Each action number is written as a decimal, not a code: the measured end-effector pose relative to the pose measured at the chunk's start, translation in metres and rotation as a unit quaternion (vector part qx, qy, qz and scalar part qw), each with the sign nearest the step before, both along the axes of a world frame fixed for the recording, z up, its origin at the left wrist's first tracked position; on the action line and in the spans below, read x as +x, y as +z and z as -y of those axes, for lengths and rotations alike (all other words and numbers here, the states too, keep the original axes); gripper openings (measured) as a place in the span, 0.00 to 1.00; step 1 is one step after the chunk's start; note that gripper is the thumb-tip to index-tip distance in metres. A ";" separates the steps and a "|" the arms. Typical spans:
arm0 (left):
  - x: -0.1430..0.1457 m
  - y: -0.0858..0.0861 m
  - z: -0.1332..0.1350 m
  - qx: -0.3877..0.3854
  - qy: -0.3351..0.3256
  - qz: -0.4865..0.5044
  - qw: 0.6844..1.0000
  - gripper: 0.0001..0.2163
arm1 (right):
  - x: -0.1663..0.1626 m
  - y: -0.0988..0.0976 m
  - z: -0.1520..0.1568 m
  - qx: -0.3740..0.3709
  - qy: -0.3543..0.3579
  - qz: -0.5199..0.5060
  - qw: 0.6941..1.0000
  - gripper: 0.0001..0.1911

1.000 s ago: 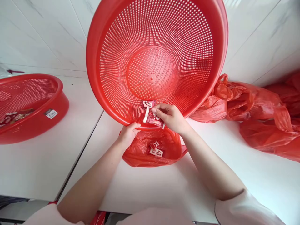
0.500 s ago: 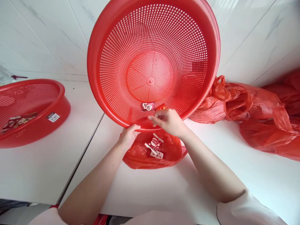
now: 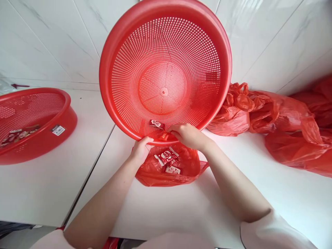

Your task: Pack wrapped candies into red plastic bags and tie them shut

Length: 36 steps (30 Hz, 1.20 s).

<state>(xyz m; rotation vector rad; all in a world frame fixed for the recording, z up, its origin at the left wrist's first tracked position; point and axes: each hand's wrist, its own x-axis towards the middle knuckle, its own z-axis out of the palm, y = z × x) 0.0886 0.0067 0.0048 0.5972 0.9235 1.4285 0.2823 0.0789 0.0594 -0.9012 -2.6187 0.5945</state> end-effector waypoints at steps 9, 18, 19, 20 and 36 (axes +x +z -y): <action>0.002 0.006 0.001 -0.007 0.014 -0.005 1.000 0.04 | 0.003 0.007 -0.003 -0.014 -0.024 -0.073 0.997 0.14; 0.001 0.003 0.000 -0.014 0.008 0.016 1.000 0.04 | 0.021 0.016 -0.006 -0.038 0.001 -0.029 0.999 0.16; 0.000 0.002 0.000 -0.012 0.009 0.018 1.000 0.04 | 0.023 0.018 -0.006 -0.040 -0.010 -0.042 0.998 0.17; 0.000 0.001 0.000 -0.011 0.009 0.020 1.000 0.04 | 0.024 0.020 -0.005 -0.040 -0.015 -0.056 0.997 0.18; 0.002 0.005 0.001 -0.006 -0.017 0.012 1.000 0.11 | 0.007 0.023 0.010 -0.061 0.094 -0.045 0.993 0.20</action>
